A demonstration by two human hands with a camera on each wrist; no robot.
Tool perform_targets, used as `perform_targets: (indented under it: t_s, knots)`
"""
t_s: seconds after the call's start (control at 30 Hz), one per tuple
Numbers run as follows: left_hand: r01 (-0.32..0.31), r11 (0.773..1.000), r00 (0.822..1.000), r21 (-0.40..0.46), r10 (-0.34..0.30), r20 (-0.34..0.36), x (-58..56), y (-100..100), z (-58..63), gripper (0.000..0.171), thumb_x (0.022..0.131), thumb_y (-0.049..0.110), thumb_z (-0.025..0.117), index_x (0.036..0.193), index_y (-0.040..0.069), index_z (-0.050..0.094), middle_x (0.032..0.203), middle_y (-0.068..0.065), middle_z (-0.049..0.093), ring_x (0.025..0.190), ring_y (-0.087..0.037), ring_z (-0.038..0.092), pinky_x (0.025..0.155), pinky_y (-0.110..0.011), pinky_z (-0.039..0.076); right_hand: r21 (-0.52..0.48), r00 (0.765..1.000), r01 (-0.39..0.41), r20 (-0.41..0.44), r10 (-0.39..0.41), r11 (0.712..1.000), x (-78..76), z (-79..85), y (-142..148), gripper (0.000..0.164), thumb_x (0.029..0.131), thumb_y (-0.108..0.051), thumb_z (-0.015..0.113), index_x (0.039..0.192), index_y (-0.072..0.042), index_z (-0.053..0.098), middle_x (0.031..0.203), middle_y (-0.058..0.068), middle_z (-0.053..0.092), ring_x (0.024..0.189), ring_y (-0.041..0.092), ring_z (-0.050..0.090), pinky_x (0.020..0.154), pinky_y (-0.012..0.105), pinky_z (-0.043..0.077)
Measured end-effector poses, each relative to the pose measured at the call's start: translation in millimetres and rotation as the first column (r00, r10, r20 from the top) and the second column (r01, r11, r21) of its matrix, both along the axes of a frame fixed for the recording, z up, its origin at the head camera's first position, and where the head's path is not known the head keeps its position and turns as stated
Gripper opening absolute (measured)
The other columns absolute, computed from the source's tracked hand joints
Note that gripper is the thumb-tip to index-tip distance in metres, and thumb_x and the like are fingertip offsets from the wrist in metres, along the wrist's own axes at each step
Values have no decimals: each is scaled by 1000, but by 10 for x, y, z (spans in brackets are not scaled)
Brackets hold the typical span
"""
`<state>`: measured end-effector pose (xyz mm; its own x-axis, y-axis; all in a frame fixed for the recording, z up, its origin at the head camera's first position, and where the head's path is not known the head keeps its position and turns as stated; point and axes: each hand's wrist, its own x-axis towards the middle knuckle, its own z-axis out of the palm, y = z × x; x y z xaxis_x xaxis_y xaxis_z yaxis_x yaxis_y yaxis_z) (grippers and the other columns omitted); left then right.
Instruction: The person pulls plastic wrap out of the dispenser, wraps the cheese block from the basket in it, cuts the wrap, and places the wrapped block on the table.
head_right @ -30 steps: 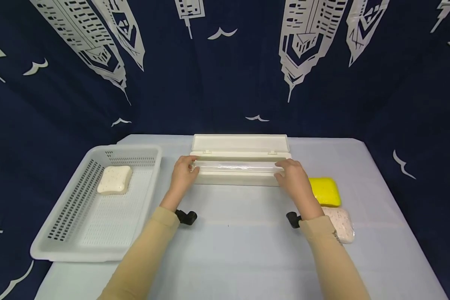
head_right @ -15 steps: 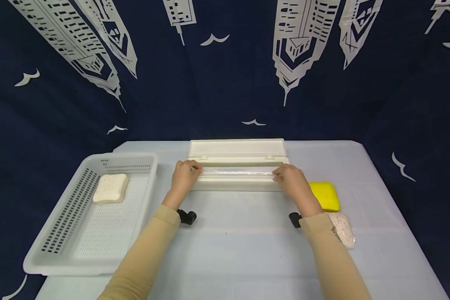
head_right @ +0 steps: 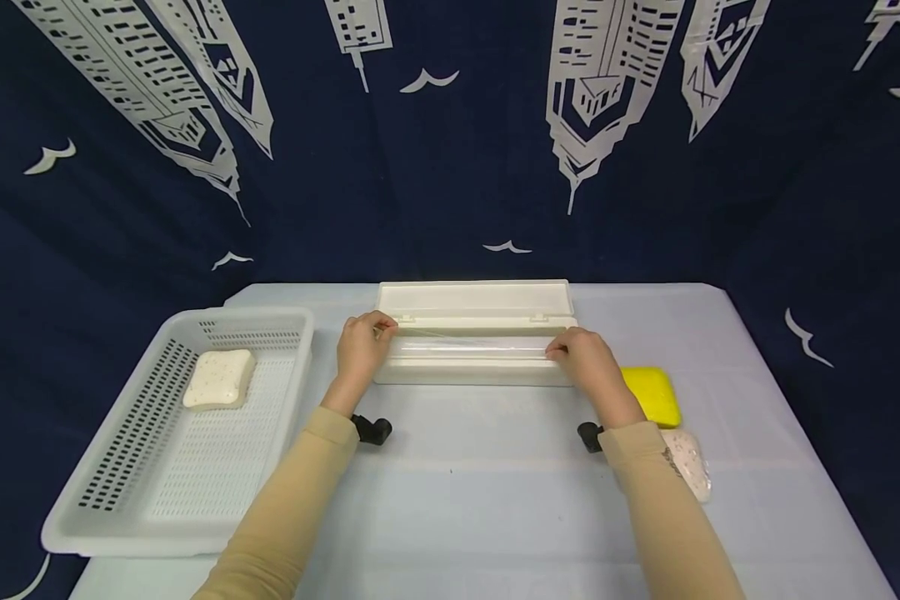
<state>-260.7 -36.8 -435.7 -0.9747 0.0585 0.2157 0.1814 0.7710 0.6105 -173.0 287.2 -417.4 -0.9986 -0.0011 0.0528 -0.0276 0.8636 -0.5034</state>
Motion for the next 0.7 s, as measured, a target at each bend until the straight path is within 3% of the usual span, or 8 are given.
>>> perform_targets:
  t_s: [0.13, 0.27, 0.47, 0.6, 0.7]
  knots:
    - [-3, 1000, 1000, 10, 3, -12, -6, -17, -8, 9, 90, 20, 72, 92, 11, 74, 92, -4, 73, 89, -26, 59, 73, -39, 51, 76, 999, -29, -29, 32, 997, -40, -21, -31, 10, 93, -4, 65, 92, 4, 71, 83, 16, 63, 75, 29, 57, 78, 46, 50]
    - [-2, 1000, 1000, 19, 2, -15, -11, -28, -10, 10, 91, 20, 71, 93, 11, 73, 93, -4, 73, 91, -25, 59, 74, -39, 52, 93, 999, -27, -40, 31, 995, -71, -33, -48, 10, 96, -3, 60, 93, 5, 65, 88, 20, 61, 80, 34, 58, 81, 50, 49]
    - [-5, 1000, 1000, 14, 5, -18, -7, -46, -1, 10, 90, 20, 71, 93, 11, 74, 93, -4, 73, 92, -25, 59, 74, -38, 52, 64, 998, -53, -40, 55, 997, -91, -10, -13, 18, 98, -1, 54, 111, 9, 62, 104, 27, 60, 95, 41, 59, 88, 53, 49]
    - [15, 1000, 1000, -16, -16, -24, -1, -63, 12, 11, 91, 19, 71, 96, 11, 75, 93, -5, 73, 90, -25, 60, 74, -37, 52, 192, 984, -142, -81, 160, 971, -94, 23, 8, 21, 91, 8, 57, 110, 10, 67, 96, 26, 61, 87, 38, 61, 82, 50, 52]
    - [37, 999, 998, -36, -39, -43, -3, -83, 20, 12, 91, 19, 71, 97, 10, 76, 92, -7, 73, 88, -25, 62, 74, -37, 54, 295, 968, -149, -153, 200, 944, -88, 30, -17, 18, 86, 13, 61, 100, 9, 71, 89, 24, 60, 81, 37, 61, 78, 47, 54]
